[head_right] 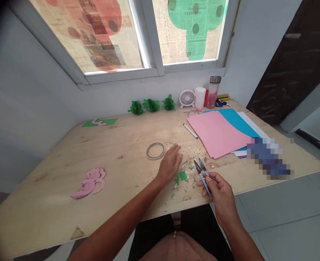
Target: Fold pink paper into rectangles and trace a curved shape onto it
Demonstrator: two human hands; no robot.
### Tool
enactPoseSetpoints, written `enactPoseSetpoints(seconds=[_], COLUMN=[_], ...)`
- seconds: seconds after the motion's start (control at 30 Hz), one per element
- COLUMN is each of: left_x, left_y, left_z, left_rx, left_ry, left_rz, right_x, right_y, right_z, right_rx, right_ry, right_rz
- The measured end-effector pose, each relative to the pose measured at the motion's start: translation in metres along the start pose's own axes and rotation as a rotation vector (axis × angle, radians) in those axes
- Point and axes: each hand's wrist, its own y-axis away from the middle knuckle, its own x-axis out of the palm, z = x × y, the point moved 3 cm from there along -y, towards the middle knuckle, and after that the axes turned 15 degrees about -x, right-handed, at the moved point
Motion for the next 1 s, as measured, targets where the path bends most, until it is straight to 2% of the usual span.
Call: enactPoseSetpoints(seconds=[0.07,0.13,0.2,0.27,0.33,0.4,0.5,0.57,0.63,0.77,0.83,0.9,1.0], left_x=[-0.002,0.000,0.003,0.002,-0.002,-0.009,-0.013,-0.008,-0.002,0.006,0.004,0.001,-0.001], left_y=[-0.022,-0.032,-0.026,-0.005,0.017,0.026,0.011,-0.004,-0.010,0.011,0.015,0.002,-0.044], left_z=[0.004,0.004,0.001,-0.002,-0.001,0.004,0.012,0.013,0.011,0.003,0.003,0.004,0.004], left_rx=[-0.011,-0.013,0.010,0.063,0.126,0.128,0.047,0.017,0.027,0.186,0.209,0.168,0.115], left_ry=[-0.076,-0.139,-0.183,-0.206,-0.215,-0.225,-0.254,-0.269,-0.272,-0.252,-0.254,-0.276,-0.335], left_rz=[0.011,0.014,0.032,0.079,0.140,0.141,0.077,0.050,0.042,0.149,0.155,0.110,0.048], right_x=[-0.002,-0.002,-0.002,-0.003,-0.005,-0.005,-0.003,-0.001,-0.001,-0.003,-0.004,-0.004,-0.003], right_y=[0.000,0.000,0.000,0.000,-0.001,-0.002,-0.002,-0.002,-0.001,-0.001,-0.001,-0.002,-0.002], right_z=[-0.002,-0.003,-0.004,-0.004,-0.005,-0.007,-0.008,-0.007,-0.007,-0.008,-0.010,-0.011,-0.011], right_rx=[0.003,0.004,0.002,0.000,0.005,0.007,0.005,0.006,0.005,-0.006,-0.009,-0.011,-0.020], right_ry=[0.001,-0.009,-0.017,-0.009,0.002,0.004,-0.002,0.000,0.007,0.005,0.003,0.007,0.014], right_rz=[-0.002,0.004,0.013,0.016,0.012,0.007,0.010,0.014,0.015,0.013,0.017,0.023,0.020])
